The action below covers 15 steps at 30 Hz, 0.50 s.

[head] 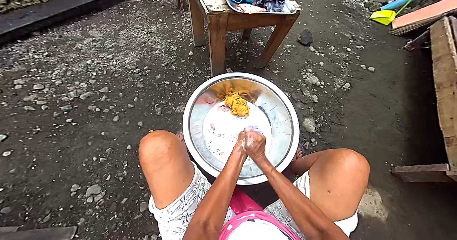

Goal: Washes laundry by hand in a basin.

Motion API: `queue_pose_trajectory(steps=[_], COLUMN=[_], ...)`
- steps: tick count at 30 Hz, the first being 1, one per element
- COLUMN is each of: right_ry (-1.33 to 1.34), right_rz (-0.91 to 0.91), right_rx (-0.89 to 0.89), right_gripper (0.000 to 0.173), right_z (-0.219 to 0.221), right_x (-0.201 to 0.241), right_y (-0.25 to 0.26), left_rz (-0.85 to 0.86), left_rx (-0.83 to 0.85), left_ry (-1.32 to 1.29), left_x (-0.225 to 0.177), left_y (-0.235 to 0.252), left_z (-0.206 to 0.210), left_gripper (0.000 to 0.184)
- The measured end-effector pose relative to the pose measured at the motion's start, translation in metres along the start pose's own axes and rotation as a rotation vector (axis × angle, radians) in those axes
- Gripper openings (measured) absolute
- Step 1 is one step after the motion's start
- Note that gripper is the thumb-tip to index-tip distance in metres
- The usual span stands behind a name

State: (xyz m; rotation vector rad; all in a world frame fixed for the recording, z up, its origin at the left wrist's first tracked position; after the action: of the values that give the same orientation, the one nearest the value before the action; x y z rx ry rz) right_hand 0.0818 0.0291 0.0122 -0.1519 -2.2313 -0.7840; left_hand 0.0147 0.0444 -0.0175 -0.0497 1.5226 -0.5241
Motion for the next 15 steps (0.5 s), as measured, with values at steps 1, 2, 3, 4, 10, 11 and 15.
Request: queue_pose_trajectory(steps=[1, 2, 3, 4, 10, 11, 15], right_ry=[-0.033, -0.08, -0.119, -0.133, 0.377, 0.473, 0.706], right_rz=[0.068, 0.176, 0.288, 0.375, 0.596, 0.602, 0.549], right_rx=[0.039, 0.066, 0.068, 0.062, 0.062, 0.113, 0.534], right_gripper=[0.04, 0.043, 0.045, 0.047, 0.049, 0.043, 0.027], right_z=[-0.001, -0.004, -0.008, -0.013, -0.073, -0.08, -0.082], right_x=[-0.013, -0.032, -0.054, -0.072, -0.111, -0.105, -0.077], right_y=[0.005, 0.016, 0.027, 0.036, 0.083, 0.091, 0.112], left_rz=[-0.137, -0.221, -0.247, -0.256, -0.141, -0.116, -0.011], left_rx=[-0.007, 0.01, 0.059, 0.104, -0.016, -0.069, -0.154], left_ry=[-0.158, -0.231, -0.262, -0.268, -0.476, -0.514, -0.465], left_x=[0.003, 0.002, -0.002, -0.007, -0.071, -0.084, -0.152], left_y=[0.001, 0.003, 0.005, 0.005, 0.038, 0.044, 0.048], left_z=[0.008, 0.015, 0.021, 0.021, -0.038, -0.048, -0.068], left_gripper=[0.04, 0.041, 0.042, 0.044, 0.025, 0.021, 0.025])
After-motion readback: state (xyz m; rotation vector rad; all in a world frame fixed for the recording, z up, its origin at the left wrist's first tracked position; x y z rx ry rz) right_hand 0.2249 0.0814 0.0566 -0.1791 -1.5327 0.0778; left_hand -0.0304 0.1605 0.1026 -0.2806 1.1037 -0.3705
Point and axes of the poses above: each hand's wrist, its own y-axis towards the middle knuckle, its own z-axis out of the palm, x = y × z, the point moved 5 cm from there along y, towards the middle knuckle, and after that the axes turned 9 degrees about y, right-handed, at the moved point
